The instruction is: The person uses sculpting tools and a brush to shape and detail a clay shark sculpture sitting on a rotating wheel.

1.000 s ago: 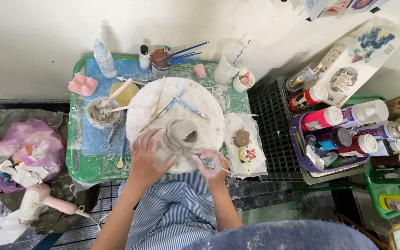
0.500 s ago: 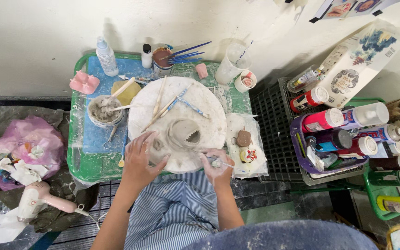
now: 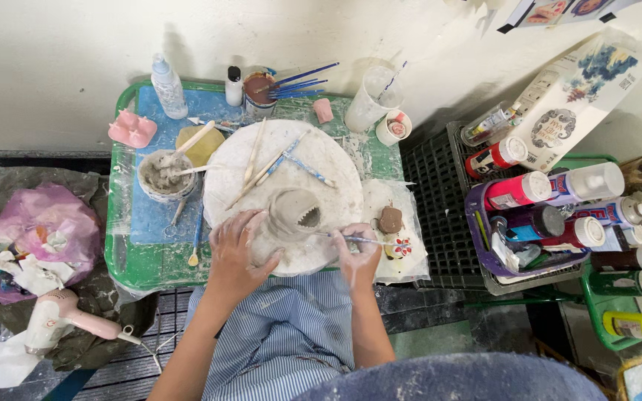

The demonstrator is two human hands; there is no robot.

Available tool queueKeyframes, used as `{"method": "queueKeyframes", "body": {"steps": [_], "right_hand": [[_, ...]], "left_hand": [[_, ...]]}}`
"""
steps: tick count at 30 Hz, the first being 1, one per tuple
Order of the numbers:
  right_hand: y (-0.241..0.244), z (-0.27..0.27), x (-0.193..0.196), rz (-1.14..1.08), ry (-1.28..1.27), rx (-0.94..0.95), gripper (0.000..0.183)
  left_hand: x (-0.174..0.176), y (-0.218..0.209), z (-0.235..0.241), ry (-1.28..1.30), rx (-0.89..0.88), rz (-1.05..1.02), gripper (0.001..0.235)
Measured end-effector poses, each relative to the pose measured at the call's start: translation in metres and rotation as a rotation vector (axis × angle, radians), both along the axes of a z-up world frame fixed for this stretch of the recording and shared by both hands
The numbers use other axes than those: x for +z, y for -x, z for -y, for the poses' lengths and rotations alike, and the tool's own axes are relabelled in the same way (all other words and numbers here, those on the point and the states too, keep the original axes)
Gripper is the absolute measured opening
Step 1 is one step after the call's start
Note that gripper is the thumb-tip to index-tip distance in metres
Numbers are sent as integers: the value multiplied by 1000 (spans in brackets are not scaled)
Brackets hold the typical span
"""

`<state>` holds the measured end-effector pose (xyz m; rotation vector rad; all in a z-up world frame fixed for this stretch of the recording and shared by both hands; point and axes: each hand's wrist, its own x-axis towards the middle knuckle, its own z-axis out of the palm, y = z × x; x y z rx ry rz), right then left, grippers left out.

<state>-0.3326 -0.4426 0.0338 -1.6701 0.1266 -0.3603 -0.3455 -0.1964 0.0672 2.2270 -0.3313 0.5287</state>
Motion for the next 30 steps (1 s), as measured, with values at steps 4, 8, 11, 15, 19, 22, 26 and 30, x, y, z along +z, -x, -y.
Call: {"method": "queueKeyframes", "body": {"steps": [4, 8, 11, 15, 19, 22, 26, 30], "right_hand": [[-2, 7, -1, -21, -152, -22, 17], [-2, 5, -11, -48, -110, -7, 16], [-6, 9, -17, -54, -89, -7, 15], [-12, 18, -17, -46, -57, -4, 14], [-12, 17, -15, -17, -105, 55, 18], [-11, 20, -6, -117, -164, -18, 16], [-6, 29, 8, -29, -131, -39, 12], [-3, 30, 8, -21, -201, -13, 12]], "left_hand": [[1, 0, -2, -2, -1, -6, 80], [1, 0, 2, -12, 3, -13, 80], [2, 0, 7, -30, 8, -20, 81], [2, -5, 15, -75, 38, -8, 81], [0, -9, 26, -101, 60, -43, 86], [2, -13, 30, -115, 48, -46, 90], [6, -23, 18, -118, -3, -42, 95], [11, -25, 8, -160, 20, -53, 99]]}}
